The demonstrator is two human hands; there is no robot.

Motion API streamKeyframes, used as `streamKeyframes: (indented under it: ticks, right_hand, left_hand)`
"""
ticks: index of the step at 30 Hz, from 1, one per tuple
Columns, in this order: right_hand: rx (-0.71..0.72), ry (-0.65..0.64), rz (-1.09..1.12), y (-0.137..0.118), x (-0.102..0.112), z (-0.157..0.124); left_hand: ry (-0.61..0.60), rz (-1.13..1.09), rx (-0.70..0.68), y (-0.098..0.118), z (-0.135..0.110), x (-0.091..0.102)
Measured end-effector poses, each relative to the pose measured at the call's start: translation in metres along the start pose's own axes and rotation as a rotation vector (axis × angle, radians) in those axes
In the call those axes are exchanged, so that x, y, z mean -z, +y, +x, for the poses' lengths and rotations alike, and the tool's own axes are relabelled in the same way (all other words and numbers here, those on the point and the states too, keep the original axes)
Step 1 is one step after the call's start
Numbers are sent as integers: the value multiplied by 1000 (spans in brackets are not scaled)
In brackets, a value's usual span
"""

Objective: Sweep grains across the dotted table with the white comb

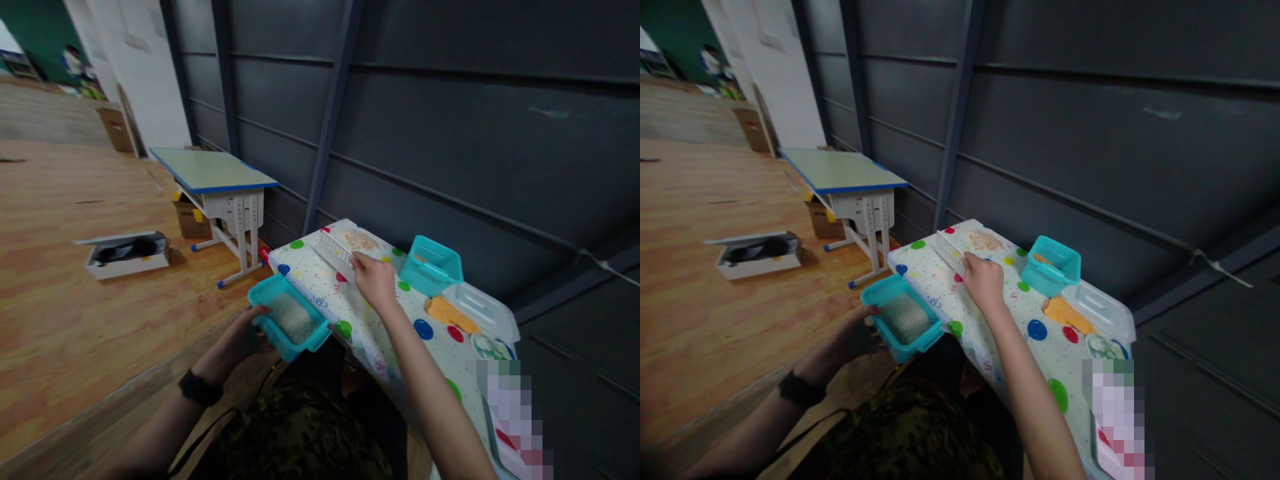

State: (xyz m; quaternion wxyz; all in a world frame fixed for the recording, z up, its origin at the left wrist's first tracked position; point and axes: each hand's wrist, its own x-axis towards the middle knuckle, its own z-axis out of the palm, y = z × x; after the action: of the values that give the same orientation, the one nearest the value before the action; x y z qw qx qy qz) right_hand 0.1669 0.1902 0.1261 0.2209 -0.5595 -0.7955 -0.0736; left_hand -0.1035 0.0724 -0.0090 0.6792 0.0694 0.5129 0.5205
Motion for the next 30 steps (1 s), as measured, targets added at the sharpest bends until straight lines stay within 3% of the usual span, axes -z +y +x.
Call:
streamKeyframes:
  ticks: [8,15,25,30]
  right_hand:
    - [6,-118,-107,-8,-15,16]
    - [-7,-146,-126,-23,-9,27]
    - [21,-171,-85,-33,4,9]
    - [-1,-170,-162,-33,1,11]
  left_hand:
    - [-102,91,-98,-16,19,18]
    - [-102,92,-35,-15,14,7]
    - [-26,106,-49,-3,-9,-10]
    - [-14,132,-42,-2,-9,-10]
